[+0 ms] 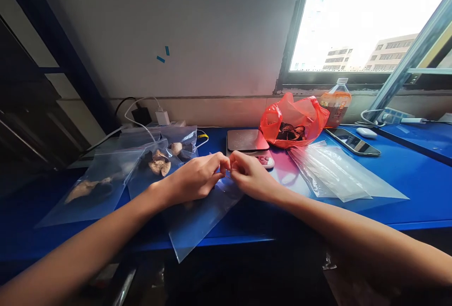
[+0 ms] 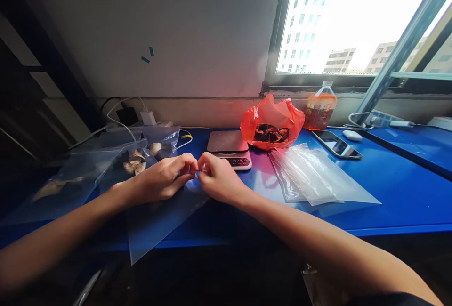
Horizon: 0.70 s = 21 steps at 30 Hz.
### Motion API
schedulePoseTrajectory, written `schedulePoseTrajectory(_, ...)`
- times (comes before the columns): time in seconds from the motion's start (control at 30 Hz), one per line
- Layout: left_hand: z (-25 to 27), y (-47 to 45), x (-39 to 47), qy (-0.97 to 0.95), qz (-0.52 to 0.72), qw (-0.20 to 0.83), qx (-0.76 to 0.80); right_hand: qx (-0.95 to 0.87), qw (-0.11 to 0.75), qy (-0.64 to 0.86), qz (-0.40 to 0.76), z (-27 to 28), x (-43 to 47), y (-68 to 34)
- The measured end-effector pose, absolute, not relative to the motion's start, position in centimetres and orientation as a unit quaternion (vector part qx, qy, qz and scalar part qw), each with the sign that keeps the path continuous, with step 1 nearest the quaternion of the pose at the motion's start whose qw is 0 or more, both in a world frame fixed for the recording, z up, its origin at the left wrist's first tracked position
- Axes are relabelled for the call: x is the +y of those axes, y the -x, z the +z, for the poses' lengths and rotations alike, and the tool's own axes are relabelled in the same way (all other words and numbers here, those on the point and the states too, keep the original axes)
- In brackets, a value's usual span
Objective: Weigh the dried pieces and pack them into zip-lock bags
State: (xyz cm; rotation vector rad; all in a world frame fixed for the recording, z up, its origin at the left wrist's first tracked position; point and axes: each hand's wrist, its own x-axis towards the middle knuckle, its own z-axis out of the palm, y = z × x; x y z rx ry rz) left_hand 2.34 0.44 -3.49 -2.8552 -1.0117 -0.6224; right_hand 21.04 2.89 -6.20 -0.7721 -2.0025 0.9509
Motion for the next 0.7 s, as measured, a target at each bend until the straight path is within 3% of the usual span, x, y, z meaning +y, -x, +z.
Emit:
schedulePoseTrajectory(0.1, -3.4, -1.9, 0.9, 0.915, -0.211, 0.025, -0.343, -0.833, 0.362, 0.301, 0.291, -5.7, 2.2, -21.2)
schedulePoseTrajectory(0.37, -3.0, -1.1, 1.2, 0.907, -0.239, 0.039, -0.344, -0.852, 0.319, 0.350, 0.223, -5.1, 1.3, -21.4)
schedulePoseTrajectory(0.57, -2.7, -1.4, 0.9, 0.911, -0.244, 0.024, -0.331, -0.862, 0.322, 0.299, 0.252, -5.3, 1.7, -21.5)
schedulePoseTrajectory(0.7, -2.3, -1.1, 1.0, 0.920, -0.183, 0.006, -0.347, -0.867, 0.312, 0.296, 0.251, -5.2, 1.6, -21.6)
